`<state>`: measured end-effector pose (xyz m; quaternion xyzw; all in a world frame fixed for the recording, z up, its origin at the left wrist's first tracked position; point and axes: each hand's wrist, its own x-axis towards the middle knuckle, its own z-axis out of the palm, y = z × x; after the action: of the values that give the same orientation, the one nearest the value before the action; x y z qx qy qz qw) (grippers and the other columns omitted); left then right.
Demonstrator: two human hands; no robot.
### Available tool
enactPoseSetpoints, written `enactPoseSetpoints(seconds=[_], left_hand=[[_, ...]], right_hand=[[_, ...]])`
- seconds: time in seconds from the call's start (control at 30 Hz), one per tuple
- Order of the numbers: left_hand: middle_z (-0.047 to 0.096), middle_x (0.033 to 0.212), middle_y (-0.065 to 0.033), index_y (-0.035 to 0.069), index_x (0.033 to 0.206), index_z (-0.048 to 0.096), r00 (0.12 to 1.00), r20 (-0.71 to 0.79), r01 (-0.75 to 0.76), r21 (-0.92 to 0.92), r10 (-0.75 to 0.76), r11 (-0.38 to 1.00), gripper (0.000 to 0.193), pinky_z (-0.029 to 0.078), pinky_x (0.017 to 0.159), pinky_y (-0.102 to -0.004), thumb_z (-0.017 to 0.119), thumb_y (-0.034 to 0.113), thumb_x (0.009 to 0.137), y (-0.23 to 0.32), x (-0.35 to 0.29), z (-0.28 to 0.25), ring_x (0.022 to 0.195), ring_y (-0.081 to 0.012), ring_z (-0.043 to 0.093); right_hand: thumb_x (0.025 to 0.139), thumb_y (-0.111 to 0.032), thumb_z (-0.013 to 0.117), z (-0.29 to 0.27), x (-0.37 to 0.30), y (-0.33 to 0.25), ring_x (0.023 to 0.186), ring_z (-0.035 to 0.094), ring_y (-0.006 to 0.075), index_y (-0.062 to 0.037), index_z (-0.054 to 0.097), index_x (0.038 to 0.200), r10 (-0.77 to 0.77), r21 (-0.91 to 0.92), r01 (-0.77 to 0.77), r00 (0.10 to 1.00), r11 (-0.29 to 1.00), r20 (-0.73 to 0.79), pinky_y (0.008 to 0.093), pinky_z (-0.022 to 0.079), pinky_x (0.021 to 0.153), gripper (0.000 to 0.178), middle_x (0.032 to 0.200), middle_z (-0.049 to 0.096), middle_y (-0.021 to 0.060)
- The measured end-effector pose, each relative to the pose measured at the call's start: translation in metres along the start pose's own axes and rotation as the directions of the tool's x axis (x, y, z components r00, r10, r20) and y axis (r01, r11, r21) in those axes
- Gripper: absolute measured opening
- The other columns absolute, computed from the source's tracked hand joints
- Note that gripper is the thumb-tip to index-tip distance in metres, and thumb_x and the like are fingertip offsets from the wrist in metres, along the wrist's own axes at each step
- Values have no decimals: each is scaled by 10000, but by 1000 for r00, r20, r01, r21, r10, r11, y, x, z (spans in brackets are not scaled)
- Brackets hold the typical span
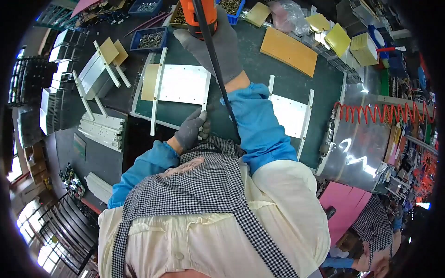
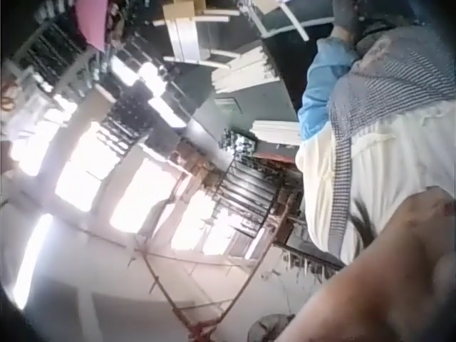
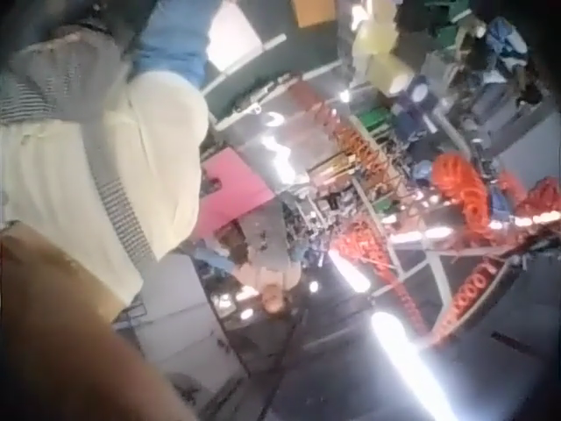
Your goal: Assemble metal and plastic components using a power screwdriver on a workshop bench.
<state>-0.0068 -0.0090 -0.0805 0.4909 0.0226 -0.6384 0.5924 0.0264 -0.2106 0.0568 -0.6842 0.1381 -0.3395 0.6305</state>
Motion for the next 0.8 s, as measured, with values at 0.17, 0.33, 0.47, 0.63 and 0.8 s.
enactPoseSetpoints(seconds=[0.17,0.33,0.47,0.63,0.8], left_hand=[[438,791,18,134,1444,403,999,-16,33,-64,-34,997,408,373,564,-229,396,249,1053,3,-1,3,673,-94,408],[451,760,22,140,1406,453,1000,-28,12,-53,-13,999,372,369,565,-229,413,241,1050,3,-1,4,664,-90,423],[456,763,23,137,1397,465,1000,-15,-5,-60,4,998,366,374,566,-234,416,238,1049,3,-1,3,667,-92,427],[471,795,8,102,1425,428,1000,30,-3,-51,5,999,410,415,595,-244,431,266,1049,3,-3,-1,683,-108,454],[583,947,-39,20,1352,484,999,11,-33,-214,36,976,377,502,747,-244,448,225,1037,2,-8,-17,851,-140,576]], right_hand=[[788,-179,799,-2,4,16,570,555,76,-61,600,862,-106,-28,106,994,994,-26,238,461,531,243,661,595,-6],[786,-190,799,-3,6,9,582,560,76,-63,595,861,-9,30,8,1000,1000,17,239,463,533,252,665,594,-6],[785,-194,797,-5,13,20,589,561,75,-66,589,903,-103,-89,100,994,991,-26,240,473,546,272,697,602,-10],[782,-220,799,-4,10,29,603,567,77,-64,582,980,-126,-86,122,991,989,-46,238,484,556,333,732,610,-7],[790,-184,777,-12,14,10,658,607,99,-44,591,1118,-50,9,49,995,999,83,251,512,614,402,770,629,17]])
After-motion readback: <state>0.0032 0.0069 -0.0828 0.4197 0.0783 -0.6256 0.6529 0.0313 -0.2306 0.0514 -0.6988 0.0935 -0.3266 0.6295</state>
